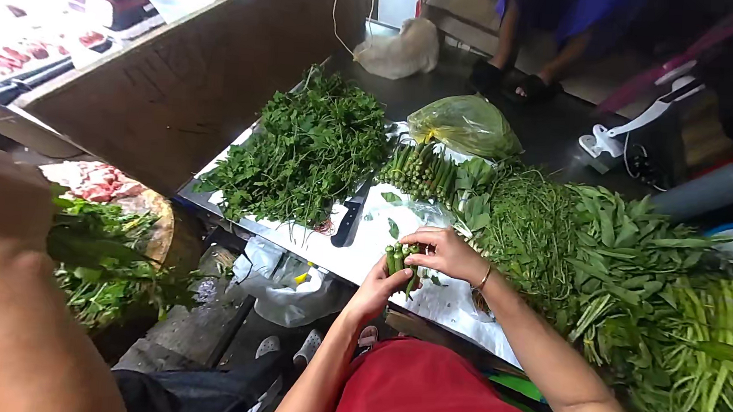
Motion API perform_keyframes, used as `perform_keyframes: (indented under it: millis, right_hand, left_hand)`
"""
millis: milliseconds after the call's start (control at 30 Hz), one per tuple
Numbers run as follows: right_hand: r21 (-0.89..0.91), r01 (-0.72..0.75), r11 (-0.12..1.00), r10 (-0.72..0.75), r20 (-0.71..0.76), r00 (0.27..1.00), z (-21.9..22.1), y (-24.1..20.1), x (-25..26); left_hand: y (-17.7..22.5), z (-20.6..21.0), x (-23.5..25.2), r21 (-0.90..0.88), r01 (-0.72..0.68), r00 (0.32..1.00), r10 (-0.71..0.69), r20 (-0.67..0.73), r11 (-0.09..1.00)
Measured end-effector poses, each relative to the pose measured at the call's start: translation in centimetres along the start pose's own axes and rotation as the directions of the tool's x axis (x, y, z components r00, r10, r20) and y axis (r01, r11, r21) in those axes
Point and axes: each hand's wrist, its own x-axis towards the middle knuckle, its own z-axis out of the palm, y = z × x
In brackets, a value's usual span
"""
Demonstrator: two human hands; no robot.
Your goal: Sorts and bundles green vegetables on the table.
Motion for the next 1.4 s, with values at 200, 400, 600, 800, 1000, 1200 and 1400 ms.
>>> perform_keyframes:
  millis: [200, 400, 600, 800, 1000, 1200, 1400]
  right_hand:
    - [-0.072, -0.032, 0.997, 0.027, -0.068, 0.997, 1.5, 0.2, -0.4]
    - [0.118, -0.081, 0.99, 0.086, -0.04, 0.995, 1.8, 0.5, -0.8]
    - [0.288, -0.146, 0.947, 0.148, 0.015, 0.989, 0.6, 1.0, -1.5]
    - [0.072, -0.016, 0.997, 0.016, -0.006, 1.0, 0.1, 1.1, -1.2]
    - [0.119, 0.002, 0.993, 0.008, -0.086, 0.996, 1.7, 1.7, -1.3]
    - [0.249, -0.013, 0.968, 0.05, -0.142, 0.989, 2.7, 2.3, -1.6]
    - [0.29, -0.063, 0.955, 0.076, -0.035, 0.996, 2.0, 1.6, -2.1]
  left_hand:
    - [-0.4, 0.4, -0.1, 0.107, -0.01, 0.999, 0.015, -0.049, 0.994]
    - [-1.2, 0.4, -0.1, 0.065, -0.073, 0.988, 0.081, -0.128, 0.995]
    - [-1.0, -0.1, -0.3, -0.081, -0.066, 0.987, 0.054, -0.149, 0.995]
    - [-1.0, 0.5, -0.3, -0.035, -0.097, 0.985, 0.091, -0.144, 0.995]
    - [-1.0, 1.1, -0.3, 0.211, -0.181, 0.963, 0.217, -0.16, 0.961]
    - [-1.4, 0.7, -0.3, 0.289, -0.186, 0.977, 0.209, -0.048, 0.939]
    - [-2.1, 0.5, 0.3, 0.352, -0.214, 0.961, 0.261, -0.09, 0.911]
